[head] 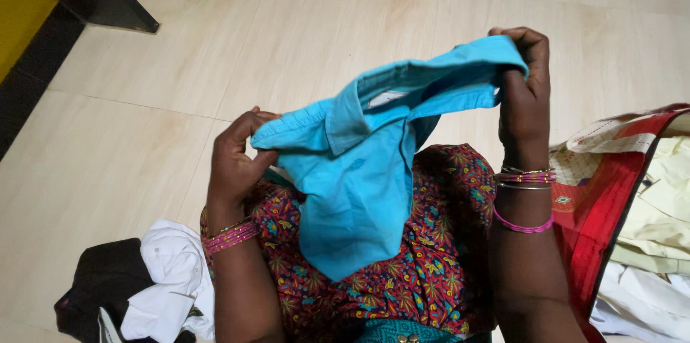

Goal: The person folds a shirt and another blue garment by hand while sitting on the floor, placing them into a bag.

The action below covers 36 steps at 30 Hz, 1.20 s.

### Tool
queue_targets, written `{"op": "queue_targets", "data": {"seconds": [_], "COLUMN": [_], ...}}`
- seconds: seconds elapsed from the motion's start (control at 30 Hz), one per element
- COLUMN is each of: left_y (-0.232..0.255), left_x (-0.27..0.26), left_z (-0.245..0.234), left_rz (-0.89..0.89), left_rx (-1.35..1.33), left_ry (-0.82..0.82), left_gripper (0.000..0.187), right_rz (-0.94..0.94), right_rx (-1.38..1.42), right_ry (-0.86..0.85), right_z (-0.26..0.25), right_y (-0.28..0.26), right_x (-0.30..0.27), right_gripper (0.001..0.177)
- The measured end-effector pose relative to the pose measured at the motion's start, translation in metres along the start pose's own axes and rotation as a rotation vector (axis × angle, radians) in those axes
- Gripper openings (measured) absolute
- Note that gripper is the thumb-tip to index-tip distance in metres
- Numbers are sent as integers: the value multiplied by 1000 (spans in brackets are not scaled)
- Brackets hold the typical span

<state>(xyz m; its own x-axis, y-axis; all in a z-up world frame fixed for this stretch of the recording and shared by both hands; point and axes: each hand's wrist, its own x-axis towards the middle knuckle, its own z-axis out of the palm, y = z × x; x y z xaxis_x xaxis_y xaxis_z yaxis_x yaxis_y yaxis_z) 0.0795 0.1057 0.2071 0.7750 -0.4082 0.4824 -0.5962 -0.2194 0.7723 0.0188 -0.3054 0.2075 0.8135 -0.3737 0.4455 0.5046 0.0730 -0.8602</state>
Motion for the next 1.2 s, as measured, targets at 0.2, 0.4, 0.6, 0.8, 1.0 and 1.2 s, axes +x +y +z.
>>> {"op": "queue_targets", "data": {"seconds": [0.2, 0.4, 0.6, 0.8, 1.0, 1.2], "left_y": [71, 78, -40, -96, -27, 66], "left_x": [34, 34, -29, -56, -7, 18], "left_z": [33, 70, 133, 159, 84, 95], "left_rz": [315, 275, -268, -421, -109, 9], "left_rx": [215, 63, -349, -428, -130, -144], "left_ry": [-139, 3, -341, -351, 311, 140], "left_gripper": [28, 51, 95, 22, 9, 11], "right_rz": [-121, 170, 259, 408, 347, -274], "right_rx": [-292, -804, -151, -156, -301, -758], "right_ry": [-406, -771, -490, -316, -274, -500], "right_z": [76, 103, 20, -7, -20, 34], "right_y": [-71, -61, -48, -28, -36, -48], "right_x": [-33, -35, -46, -58, -57, -57], "right_gripper": [75, 27, 19, 30, 33, 83]}}
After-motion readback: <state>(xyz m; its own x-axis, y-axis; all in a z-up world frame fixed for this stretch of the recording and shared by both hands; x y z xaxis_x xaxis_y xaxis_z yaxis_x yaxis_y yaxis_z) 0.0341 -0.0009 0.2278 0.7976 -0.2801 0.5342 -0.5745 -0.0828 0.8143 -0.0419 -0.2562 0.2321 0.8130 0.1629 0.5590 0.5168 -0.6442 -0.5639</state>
